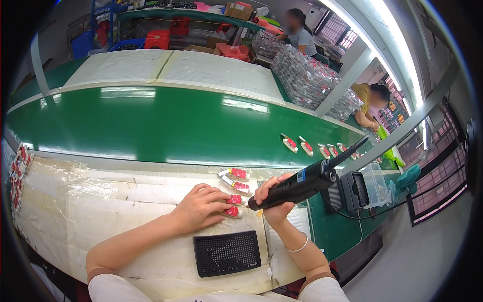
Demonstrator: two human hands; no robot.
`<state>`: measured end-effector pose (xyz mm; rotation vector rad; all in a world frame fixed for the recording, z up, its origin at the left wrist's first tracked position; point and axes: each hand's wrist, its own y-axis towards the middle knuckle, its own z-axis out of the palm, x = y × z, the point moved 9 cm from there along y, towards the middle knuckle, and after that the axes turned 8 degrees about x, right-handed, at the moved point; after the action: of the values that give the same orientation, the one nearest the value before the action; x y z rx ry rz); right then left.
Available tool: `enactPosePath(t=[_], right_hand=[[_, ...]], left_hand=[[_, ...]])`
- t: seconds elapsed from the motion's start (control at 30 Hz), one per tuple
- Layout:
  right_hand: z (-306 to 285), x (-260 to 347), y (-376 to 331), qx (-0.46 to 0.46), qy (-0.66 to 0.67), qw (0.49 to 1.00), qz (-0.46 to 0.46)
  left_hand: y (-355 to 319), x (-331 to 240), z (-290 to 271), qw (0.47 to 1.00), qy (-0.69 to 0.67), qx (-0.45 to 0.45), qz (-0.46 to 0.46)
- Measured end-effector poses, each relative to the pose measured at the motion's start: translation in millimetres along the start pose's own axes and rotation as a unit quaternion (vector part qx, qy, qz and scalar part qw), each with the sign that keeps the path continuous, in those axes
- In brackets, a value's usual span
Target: Assembling small plastic fish-shaped items using an electric handheld fastening or welding tool on a factory line.
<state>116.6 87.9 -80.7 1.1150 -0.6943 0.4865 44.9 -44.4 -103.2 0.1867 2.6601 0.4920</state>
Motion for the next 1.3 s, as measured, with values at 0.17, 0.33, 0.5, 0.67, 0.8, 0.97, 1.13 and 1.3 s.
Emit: enactPosePath(t=[0.17, 0.33, 0.5, 0.67, 0.8, 0.97, 1.13, 1.3], right_hand=[[0, -3, -1, -0.006, -0.06, 0.998, 0.012], [4, 3, -6, 0.013, -0.026, 0.999, -0.017], [4, 5, -3, 0.008, -0.027, 0.999, -0.02], [3, 2, -1, 0.009, -0.027, 0.999, -0.021], [1, 1, -1, 0.009, -0.026, 0.999, -0.019], [4, 6, -3, 0.004, -0.025, 1.0, -0.017], [6, 8, -10, 0.005, -0.071, 0.997, -0.005], [8, 18, 0, 0.005, -0.083, 0.996, -0.015]], left_hand=[[-3, 0, 3, 1.0, -0.001, -0.005, -0.002], [-7, -9, -1, 0.999, -0.007, -0.028, 0.015], [-6, -9, -2, 0.999, -0.006, -0.036, 0.026], [-4, -8, -3, 0.999, 0.004, -0.031, 0.025], [-3, -8, -4, 0.999, 0.013, -0.03, 0.027], [-6, -10, -1, 0.999, 0.021, -0.024, 0.032], [-8, -18, 0, 0.999, 0.021, -0.016, 0.039], [-9, -8, 3, 1.0, 0.003, -0.011, 0.027]])
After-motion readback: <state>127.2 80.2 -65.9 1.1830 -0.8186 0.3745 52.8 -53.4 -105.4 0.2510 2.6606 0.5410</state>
